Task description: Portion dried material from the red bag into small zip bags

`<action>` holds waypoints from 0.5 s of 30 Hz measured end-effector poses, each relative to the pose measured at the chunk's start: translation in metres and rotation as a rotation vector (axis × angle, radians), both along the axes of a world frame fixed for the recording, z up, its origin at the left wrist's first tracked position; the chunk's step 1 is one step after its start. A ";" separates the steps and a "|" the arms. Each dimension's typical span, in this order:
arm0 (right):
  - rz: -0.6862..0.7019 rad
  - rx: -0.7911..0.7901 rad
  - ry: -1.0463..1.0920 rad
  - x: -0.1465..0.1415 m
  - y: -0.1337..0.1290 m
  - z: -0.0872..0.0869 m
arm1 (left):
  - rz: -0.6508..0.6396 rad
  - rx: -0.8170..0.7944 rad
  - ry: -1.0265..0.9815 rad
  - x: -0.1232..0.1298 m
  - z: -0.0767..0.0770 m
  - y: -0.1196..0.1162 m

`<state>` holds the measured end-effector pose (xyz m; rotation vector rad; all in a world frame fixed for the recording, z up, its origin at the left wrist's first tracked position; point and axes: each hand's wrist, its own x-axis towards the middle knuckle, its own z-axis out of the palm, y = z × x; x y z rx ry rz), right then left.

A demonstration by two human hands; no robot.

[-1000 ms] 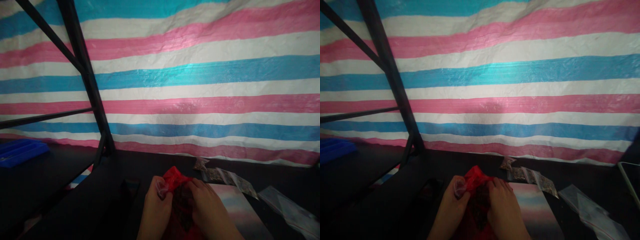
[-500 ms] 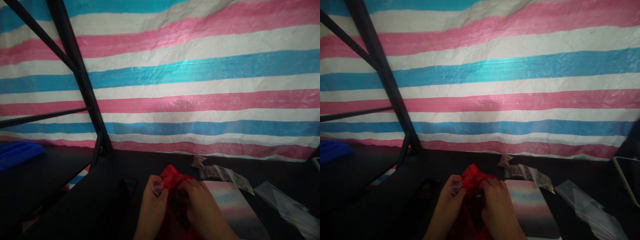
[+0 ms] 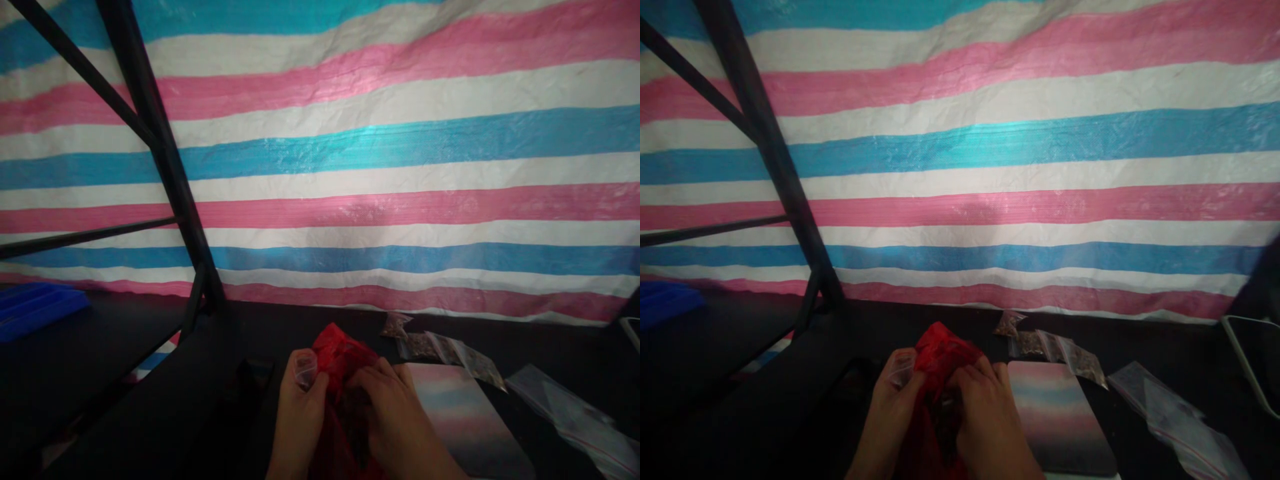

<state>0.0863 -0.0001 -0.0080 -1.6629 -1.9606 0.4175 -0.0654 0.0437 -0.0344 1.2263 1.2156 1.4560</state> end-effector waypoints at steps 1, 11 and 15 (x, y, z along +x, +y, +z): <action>0.000 -0.003 0.011 -0.001 -0.001 0.001 | 0.022 0.005 0.002 0.001 0.000 0.000; -0.062 -0.166 0.508 0.020 0.005 -0.007 | 0.263 0.118 0.079 0.010 0.006 -0.001; 0.026 -0.187 0.712 0.027 0.007 0.004 | 0.303 0.175 0.143 0.009 0.005 -0.004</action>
